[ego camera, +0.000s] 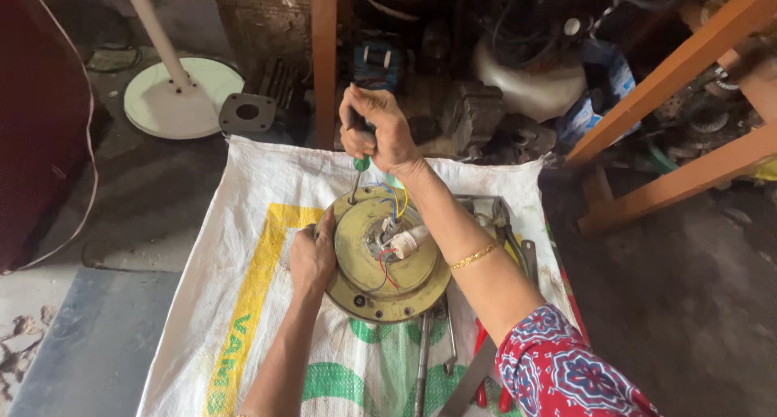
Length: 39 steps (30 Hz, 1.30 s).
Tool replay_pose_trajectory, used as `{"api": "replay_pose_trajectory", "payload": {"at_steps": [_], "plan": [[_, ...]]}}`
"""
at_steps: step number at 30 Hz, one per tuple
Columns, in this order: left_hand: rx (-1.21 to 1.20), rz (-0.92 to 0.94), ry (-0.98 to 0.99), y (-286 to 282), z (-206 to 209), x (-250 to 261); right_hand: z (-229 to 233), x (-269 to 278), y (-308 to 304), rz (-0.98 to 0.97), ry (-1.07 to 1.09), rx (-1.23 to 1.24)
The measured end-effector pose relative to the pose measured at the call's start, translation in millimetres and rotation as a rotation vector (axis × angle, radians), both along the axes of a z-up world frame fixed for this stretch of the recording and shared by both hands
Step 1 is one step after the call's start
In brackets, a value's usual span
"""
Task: The person works on a ceiling fan motor by hand and using a screwdriver to tighten components and adjust the wiring connections on the central hub.
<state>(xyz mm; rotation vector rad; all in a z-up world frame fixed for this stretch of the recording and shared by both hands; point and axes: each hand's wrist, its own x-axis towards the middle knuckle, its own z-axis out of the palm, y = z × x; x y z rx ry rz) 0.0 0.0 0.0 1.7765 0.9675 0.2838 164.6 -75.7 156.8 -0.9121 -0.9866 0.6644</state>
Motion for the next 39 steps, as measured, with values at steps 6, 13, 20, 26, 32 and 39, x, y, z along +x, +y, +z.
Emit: {"api": "replay_pose_trajectory", "payload": {"at_steps": [6, 13, 20, 26, 32, 39], "plan": [[0.007, 0.004, -0.003, -1, -1, 0, 4, 0, -3, 0.037, -0.023, -0.017], [0.022, 0.009, 0.002, 0, -5, 1, 6, 3, -2, 0.024, -0.032, 0.008], [0.044, 0.02, -0.026, 1, -10, 2, 7, -4, -5, 0.014, -0.045, -0.031], [0.015, 0.018, -0.027, 0, -11, 3, 18, -5, -4, 0.121, -0.141, -0.122], [0.006, 0.0, -0.029, 1, -9, 0, 50, -2, 2, 0.263, -0.401, -0.087], [0.014, 0.0, -0.001, 1, -11, 3, 31, -3, 5, 0.218, -0.114, -0.114]]}}
